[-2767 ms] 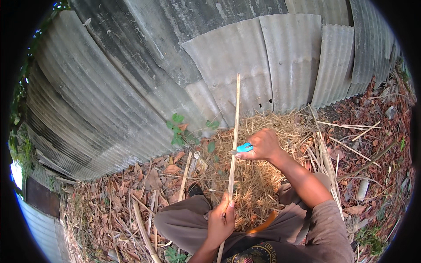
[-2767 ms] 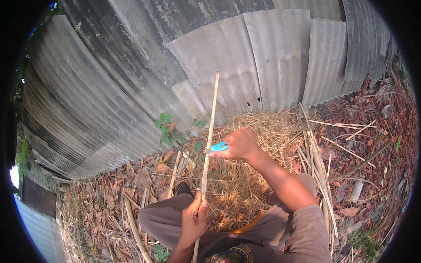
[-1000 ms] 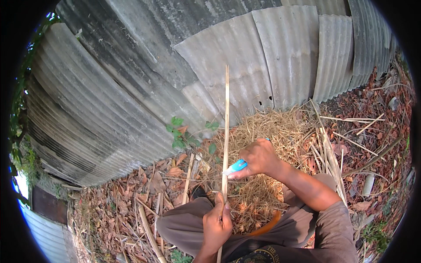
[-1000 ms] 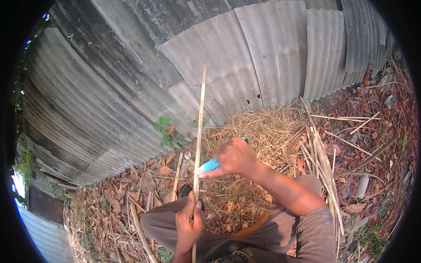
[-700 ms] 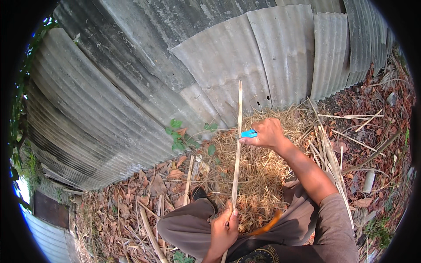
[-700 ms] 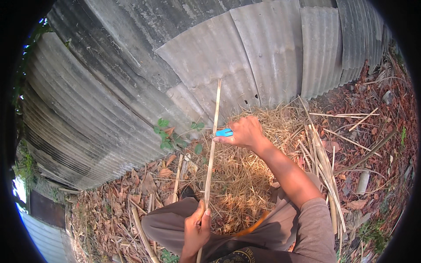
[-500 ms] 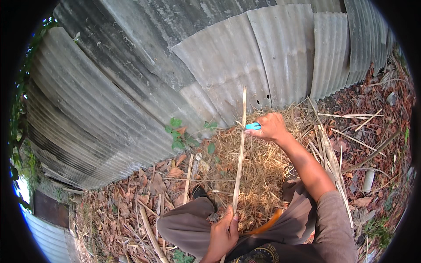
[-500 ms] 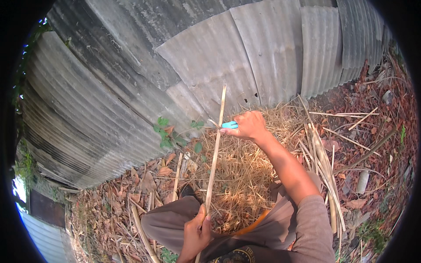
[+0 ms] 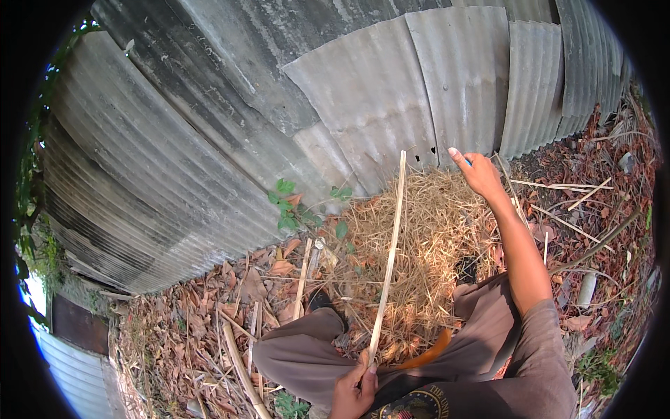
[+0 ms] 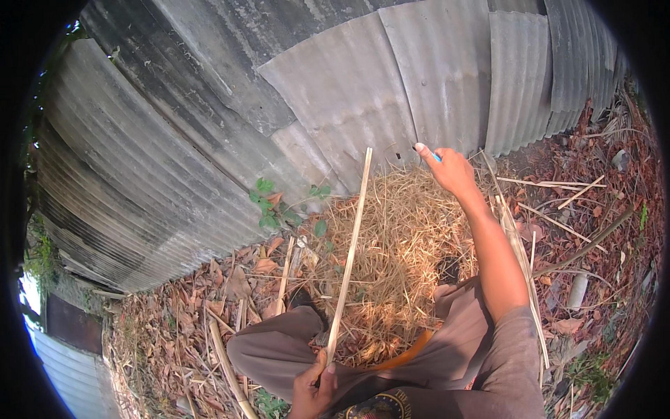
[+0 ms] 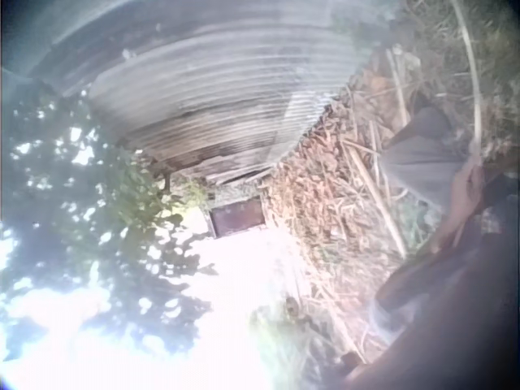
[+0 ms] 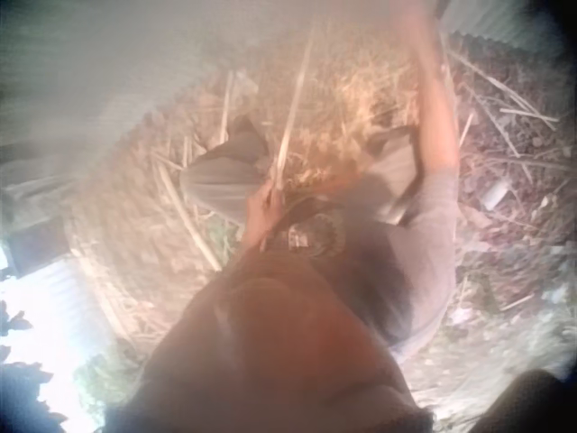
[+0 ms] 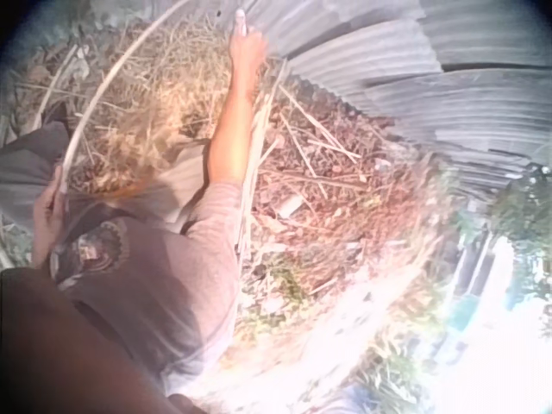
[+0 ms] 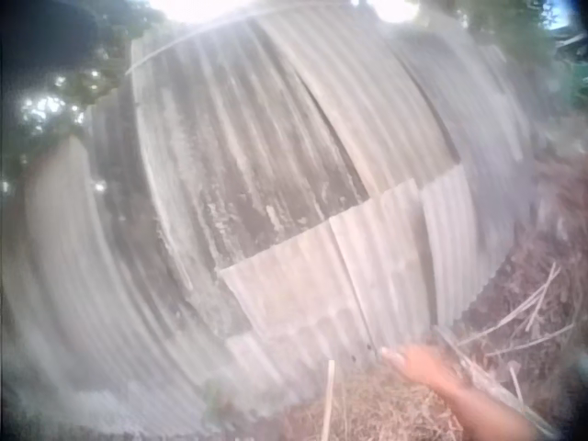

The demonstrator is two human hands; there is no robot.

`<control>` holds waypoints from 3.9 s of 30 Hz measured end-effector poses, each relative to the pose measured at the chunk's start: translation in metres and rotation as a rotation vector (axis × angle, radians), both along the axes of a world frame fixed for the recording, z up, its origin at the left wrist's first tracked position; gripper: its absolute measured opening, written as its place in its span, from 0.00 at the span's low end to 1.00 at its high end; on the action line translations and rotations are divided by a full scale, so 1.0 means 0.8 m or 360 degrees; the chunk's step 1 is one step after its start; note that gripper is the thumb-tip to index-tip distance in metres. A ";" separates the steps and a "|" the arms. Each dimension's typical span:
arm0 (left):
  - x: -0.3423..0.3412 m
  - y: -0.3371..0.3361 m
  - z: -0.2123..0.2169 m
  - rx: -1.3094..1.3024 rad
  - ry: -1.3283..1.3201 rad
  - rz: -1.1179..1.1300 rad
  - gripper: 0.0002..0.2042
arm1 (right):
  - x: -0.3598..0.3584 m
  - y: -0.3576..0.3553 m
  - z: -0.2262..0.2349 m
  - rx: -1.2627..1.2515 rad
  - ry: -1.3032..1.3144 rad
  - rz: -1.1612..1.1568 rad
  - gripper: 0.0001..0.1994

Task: The person sits on the ground and uses a utility knife to shave thin strips from a long, thin stick. They hold the stick with one hand and carefully scrape the blade along its length to remove the outer layer, creating fine shavings.

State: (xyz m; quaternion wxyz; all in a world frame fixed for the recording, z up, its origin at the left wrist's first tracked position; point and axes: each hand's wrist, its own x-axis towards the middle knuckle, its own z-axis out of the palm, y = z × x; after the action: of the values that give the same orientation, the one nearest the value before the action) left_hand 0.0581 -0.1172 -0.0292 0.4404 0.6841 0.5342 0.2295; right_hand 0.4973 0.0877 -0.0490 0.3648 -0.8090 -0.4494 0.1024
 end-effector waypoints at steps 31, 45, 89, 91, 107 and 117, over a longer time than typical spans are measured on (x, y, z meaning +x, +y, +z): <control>0.010 -0.047 0.038 -0.0392 0.0196 -0.0054 0.16 | 0.062 0.020 -0.019 0.0084 0.0012 -0.0330 0.44; 0.015 0.018 0.034 -0.0234 -0.0534 0.0201 0.11 | -0.145 -0.034 0.042 0.0112 -0.0437 0.0734 0.38; 0.053 0.075 0.060 -0.0060 -0.0719 0.0181 0.18 | -0.190 -0.069 0.047 0.0441 -0.0608 0.1118 0.37; 0.054 0.080 0.062 -0.0043 -0.0760 0.0190 0.18 | -0.192 -0.073 0.048 0.0592 -0.0650 0.1054 0.37; 0.088 0.084 0.054 0.0122 -0.0784 0.0097 0.14 | -0.187 -0.067 0.053 0.1028 -0.0896 0.0976 0.35; 0.100 0.062 0.061 0.0008 -0.0727 0.0056 0.10 | -0.134 -0.024 0.031 0.0959 -0.0731 0.0541 0.36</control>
State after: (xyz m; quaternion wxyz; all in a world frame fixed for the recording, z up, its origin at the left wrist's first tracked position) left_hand 0.1377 -0.0677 0.0195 0.5441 0.6061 0.4320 0.3873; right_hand 0.3902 0.0684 -0.0242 0.4533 -0.5820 -0.6563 -0.1582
